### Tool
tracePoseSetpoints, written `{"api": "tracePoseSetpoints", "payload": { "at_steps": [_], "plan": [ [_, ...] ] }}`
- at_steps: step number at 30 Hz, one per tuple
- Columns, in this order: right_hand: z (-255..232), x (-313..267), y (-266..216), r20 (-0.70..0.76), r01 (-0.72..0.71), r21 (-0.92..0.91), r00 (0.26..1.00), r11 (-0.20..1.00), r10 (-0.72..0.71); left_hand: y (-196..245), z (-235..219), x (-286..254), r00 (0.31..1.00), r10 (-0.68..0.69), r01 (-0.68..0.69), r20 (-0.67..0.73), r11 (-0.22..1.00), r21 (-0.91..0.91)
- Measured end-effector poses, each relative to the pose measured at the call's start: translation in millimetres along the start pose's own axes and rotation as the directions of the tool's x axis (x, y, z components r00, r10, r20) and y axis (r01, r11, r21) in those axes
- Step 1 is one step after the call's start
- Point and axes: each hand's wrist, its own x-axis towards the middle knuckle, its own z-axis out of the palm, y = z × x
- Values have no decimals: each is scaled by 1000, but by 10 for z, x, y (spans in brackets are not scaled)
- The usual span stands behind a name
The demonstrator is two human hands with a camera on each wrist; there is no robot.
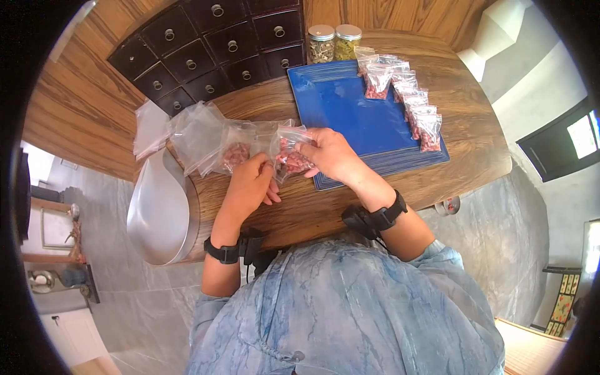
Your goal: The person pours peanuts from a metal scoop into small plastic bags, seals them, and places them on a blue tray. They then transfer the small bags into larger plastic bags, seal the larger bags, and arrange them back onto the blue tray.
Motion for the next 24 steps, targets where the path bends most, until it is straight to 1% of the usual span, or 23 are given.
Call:
{"api": "tracePoseSetpoints", "payload": {
  "at_steps": [4,7,10,12,15,18,22,24],
  "plan": [
    [-61,-30,-42,6,-5,22,1000,1000,5,-23,5,10,1000,11,-12,18,999,30],
    [-179,-39,-122,22,33,92,999,995,-35,-30,23,18,999,14,-15,36,999,28],
    [-357,-26,-167,-45,51,83,998,995,-48,-27,34,24,999,15,-17,47,999,31],
    [-509,18,-106,-132,75,76,989,994,-64,-24,41,37,998,22,-24,58,999,44],
    [-687,72,-7,-279,99,8,956,995,-93,-13,54,52,997,12,-17,75,998,66],
    [-864,153,144,-371,131,-30,919,991,-133,6,69,64,997,10,-17,78,996,88],
    [-1018,226,328,-429,123,-100,890,987,-155,4,76,69,997,5,-12,82,996,90],
    [-1041,212,342,-411,122,-81,900,989,-145,11,78,70,997,-8,-1,81,995,102]
  ]
}}
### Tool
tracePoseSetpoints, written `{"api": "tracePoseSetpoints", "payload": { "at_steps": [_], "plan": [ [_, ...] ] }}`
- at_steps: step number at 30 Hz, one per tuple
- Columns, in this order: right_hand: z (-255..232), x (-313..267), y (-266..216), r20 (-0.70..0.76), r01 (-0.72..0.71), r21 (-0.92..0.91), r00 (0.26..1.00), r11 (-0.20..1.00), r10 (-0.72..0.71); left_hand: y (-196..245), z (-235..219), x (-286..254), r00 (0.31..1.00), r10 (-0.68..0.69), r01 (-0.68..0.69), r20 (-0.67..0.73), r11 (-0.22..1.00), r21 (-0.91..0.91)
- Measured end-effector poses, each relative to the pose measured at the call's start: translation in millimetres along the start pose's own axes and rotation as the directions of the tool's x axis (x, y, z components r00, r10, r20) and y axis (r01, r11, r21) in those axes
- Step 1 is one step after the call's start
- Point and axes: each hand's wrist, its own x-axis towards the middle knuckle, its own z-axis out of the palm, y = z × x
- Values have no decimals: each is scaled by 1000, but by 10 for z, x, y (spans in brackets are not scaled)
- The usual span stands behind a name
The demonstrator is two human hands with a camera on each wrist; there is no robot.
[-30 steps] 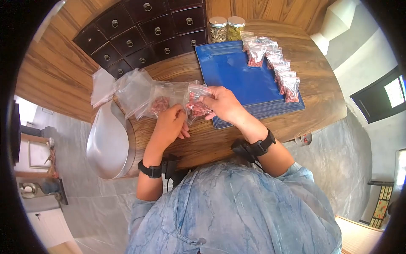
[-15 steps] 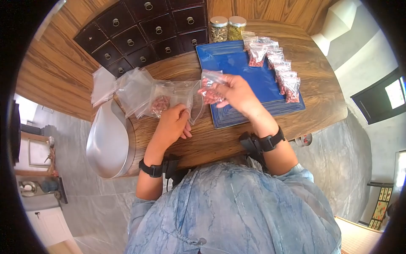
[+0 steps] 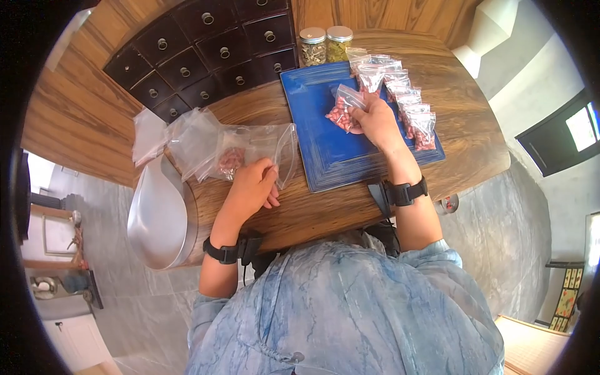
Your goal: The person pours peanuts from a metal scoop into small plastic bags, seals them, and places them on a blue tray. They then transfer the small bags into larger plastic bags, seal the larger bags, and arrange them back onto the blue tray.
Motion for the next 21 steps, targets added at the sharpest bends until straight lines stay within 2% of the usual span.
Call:
{"api": "tracePoseSetpoints", "payload": {
  "at_steps": [4,7,10,13,16,19,21],
  "plan": [
    [-21,23,74,-15,68,-77,997,995,-69,-13,4,-1,1000,23,-23,8,999,32],
    [53,-79,-99,-30,-4,7,1000,1000,5,-6,5,0,999,30,-31,10,999,44],
    [5,-29,29,79,103,-329,994,939,-81,-4,9,-5,1000,25,-25,7,999,38],
    [58,-149,-181,74,41,-400,997,916,-12,-3,9,-12,999,37,-37,9,999,31],
    [71,-173,-197,65,99,-445,995,890,-78,-39,14,-1,999,48,-49,9,998,38],
    [76,-235,-305,90,66,-381,995,922,-34,-51,16,8,998,55,-56,11,997,44],
    [75,-227,-294,50,82,-474,997,877,-67,-51,15,7,998,66,-67,16,997,49]
  ]
}}
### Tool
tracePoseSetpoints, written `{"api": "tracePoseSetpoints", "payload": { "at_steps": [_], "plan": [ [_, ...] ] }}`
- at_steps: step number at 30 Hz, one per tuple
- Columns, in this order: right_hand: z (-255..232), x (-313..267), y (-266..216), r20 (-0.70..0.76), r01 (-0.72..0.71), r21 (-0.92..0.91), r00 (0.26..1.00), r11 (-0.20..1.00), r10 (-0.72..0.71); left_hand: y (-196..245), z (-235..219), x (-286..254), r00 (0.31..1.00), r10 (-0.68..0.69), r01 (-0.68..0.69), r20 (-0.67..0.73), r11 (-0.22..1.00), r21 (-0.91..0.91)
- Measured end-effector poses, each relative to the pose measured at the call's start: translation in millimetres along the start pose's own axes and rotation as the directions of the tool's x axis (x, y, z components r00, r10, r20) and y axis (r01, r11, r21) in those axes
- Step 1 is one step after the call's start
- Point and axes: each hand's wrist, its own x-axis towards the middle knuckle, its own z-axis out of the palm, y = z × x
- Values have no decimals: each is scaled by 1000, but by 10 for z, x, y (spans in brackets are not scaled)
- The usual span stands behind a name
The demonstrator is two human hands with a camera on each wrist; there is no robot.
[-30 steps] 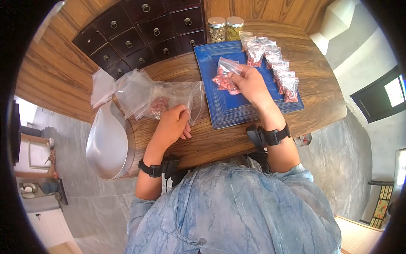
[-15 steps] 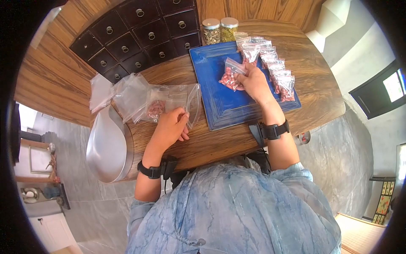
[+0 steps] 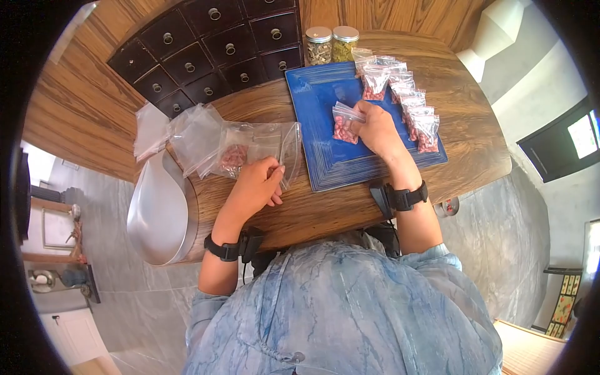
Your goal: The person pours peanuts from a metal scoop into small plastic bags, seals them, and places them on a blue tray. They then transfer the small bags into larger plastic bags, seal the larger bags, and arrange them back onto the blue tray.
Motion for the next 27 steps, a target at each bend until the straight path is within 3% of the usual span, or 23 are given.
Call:
{"api": "tracePoseSetpoints", "payload": {
  "at_steps": [4,6,7,9,11,12,13,15,16,19,21,23,25,27],
  "plan": [
    [-29,-6,-29,-17,-10,-13,1000,1000,10,89,-10,-17,999,-42,41,-14,998,-55],
    [9,7,0,23,89,189,995,978,-95,177,-38,-43,999,-39,36,-25,993,-110],
    [28,15,6,36,135,290,988,948,-151,179,-38,-37,998,-49,57,37,968,-244],
    [27,-130,-311,-13,240,386,967,891,-255,186,-48,-9,987,-44,117,157,863,-492],
    [66,-331,-693,-101,371,490,923,789,-372,300,-68,18,961,30,193,274,637,-746],
    [73,-378,-761,-84,479,343,872,808,-482,339,-82,33,944,83,240,320,495,-835],
    [80,-416,-797,-48,579,189,812,793,-581,324,-85,58,941,126,229,315,447,-865],
    [118,-506,-837,19,657,120,748,744,-664,253,-75,112,932,213,210,295,346,-914],
    [127,-518,-853,57,695,88,711,713,-700,232,-74,107,945,192,175,265,388,-905],
    [36,-503,-859,180,644,233,708,728,-683,165,-61,55,974,149,86,173,466,-880],
    [25,-479,-828,143,453,410,826,792,-546,131,-43,44,981,151,41,125,461,-887],
    [26,-388,-729,170,213,555,917,804,-360,100,-11,76,981,193,-91,24,562,-822],
    [123,-281,-551,254,43,561,941,826,-222,102,24,94,966,255,-212,-50,662,-719],
    [173,-314,-566,365,-97,594,917,799,-160,129,55,113,937,335,-325,-93,749,-577]
  ]
}}
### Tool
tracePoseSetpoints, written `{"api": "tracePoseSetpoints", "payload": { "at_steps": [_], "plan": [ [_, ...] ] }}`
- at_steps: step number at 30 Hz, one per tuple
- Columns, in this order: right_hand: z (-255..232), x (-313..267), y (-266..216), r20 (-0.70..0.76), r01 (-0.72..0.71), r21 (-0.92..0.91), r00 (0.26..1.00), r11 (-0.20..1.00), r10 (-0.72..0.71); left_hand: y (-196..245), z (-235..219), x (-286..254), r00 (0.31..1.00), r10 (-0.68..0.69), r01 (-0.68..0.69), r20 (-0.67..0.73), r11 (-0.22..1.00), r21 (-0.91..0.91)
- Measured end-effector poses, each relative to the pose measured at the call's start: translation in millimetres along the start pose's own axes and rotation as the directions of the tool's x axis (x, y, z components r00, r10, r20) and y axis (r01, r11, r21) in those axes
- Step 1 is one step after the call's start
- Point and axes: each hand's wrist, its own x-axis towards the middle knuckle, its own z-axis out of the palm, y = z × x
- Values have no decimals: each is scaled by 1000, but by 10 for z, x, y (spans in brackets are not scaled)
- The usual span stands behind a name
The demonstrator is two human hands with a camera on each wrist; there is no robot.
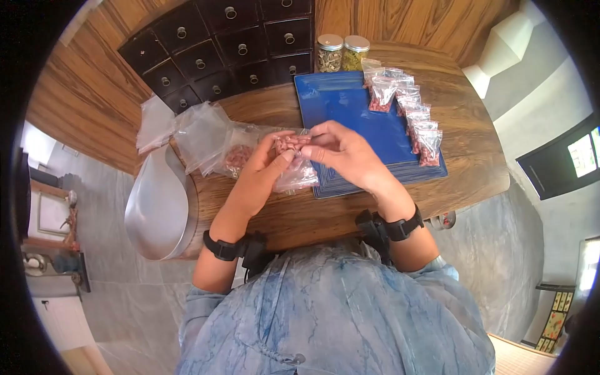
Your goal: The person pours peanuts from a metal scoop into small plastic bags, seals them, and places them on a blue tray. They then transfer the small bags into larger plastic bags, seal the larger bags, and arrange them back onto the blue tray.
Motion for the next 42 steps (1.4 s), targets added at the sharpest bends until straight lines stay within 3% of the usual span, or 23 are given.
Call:
{"api": "tracePoseSetpoints", "payload": {
  "at_steps": [1,3,6,9,15,18,20,21,22,24,27,33,36,39,42],
  "plan": [
    [31,-1,12,30,-58,45,998,997,57,9,12,-1,1000,4,-5,8,997,73],
    [74,22,96,33,-45,183,999,982,40,26,39,-32,1000,7,-12,23,976,218],
    [44,15,106,99,-108,308,992,945,81,-50,89,-48,988,150,-134,-42,957,259],
    [46,5,81,156,-151,387,983,910,97,79,128,-87,986,163,-137,-32,910,392],
    [56,18,159,117,-129,449,990,884,84,100,135,-85,998,30,-10,-56,945,327],
    [22,11,161,80,-113,464,993,879,86,5,167,-74,990,15,-5,-140,998,70],
    [-28,10,162,36,-105,458,994,883,100,130,141,-112,962,-139,183,-237,968,174],
    [-76,6,165,4,-105,446,993,889,115,189,123,-127,934,-208,276,-290,936,218],
    [-116,2,165,-27,-105,434,991,895,130,168,96,-130,946,-129,259,-296,850,459],
    [-165,-4,145,-121,-77,349,985,934,127,50,37,-135,968,19,205,-250,512,834],
    [-208,11,147,-217,-58,210,971,976,104,-157,67,-168,974,174,109,-143,191,975],
    [-150,17,134,-161,-114,173,977,978,142,-199,29,-97,971,116,169,-209,283,944],
    [-91,71,205,-68,-152,219,983,964,171,-255,-69,-100,959,217,71,-181,436,897],
    [8,136,206,10,-205,184,978,961,207,-231,-113,-112,963,135,105,-234,611,785],
    [53,245,240,65,-215,105,976,971,209,-235,-130,-133,962,139,96,-234,629,771]
  ]
}}
